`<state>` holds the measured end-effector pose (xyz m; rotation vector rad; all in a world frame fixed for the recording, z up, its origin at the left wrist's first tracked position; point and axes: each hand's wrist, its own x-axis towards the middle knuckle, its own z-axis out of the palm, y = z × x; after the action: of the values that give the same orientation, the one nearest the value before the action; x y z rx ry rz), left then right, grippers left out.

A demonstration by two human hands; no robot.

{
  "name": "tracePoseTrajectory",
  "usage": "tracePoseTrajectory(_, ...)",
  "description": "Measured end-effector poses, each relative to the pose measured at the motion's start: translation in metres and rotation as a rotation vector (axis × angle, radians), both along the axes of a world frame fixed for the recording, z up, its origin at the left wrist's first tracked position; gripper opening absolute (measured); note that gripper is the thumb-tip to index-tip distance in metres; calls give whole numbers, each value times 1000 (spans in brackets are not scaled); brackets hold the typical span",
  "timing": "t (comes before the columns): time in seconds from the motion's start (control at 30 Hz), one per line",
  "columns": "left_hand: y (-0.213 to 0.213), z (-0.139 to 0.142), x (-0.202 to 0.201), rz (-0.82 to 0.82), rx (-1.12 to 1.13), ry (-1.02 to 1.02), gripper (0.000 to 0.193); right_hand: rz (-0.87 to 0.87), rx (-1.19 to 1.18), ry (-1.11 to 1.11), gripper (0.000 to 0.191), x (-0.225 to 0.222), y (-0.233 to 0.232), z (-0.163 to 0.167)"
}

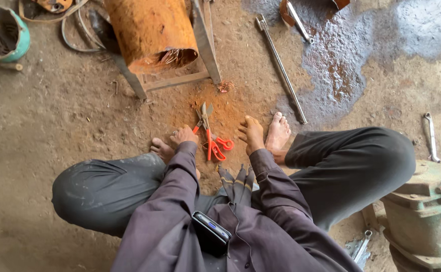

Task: The person sits on the floor and uses pliers to cut copper wires protruding from a cylindrical metal object. The person repeatedly pulls and snips the wires, leaving cut pieces on the floor.

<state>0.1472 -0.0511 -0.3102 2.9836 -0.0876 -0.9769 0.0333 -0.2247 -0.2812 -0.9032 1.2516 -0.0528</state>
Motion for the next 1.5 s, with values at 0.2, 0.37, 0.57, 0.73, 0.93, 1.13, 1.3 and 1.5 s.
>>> tracePoseTrajectory(0.2, -2, 0, 7, -86, -51, -82, 31, 84, 9, -28, 42, 3, 4, 3)
tracePoseTrajectory(0.37, -2, 1, 5, -184, -239, -69, 22, 286, 29, 18, 52, 9, 11, -8)
tracePoseTrajectory(0.57, -22, 26, 1, -359, -461, -189, 15, 502, 124, -261, 59, 24, 0, -3)
tracePoseTrajectory(0.73, -37, 103, -1, -348, -509, -197, 44, 616, -273, -400, 28, 40, -35, 27)
tracePoseTrajectory(0.93, 20, 210, 3, -542, -642, -457, 42, 63, -1029, -487, 16, 68, -73, 48)
tracePoseTrajectory(1.13, 33, 221, 17, -373, -530, -345, 45, 343, -935, -14, 27, 73, -79, 27)
tracePoseTrajectory(1.3, 24, 215, 11, -269, -707, -355, 43, 232, -909, 142, 40, 63, -86, 22)
tracePoseTrajectory(1.5, 0, 208, 10, -210, -708, -311, 40, 435, -955, 100, 40, 65, -88, 33)
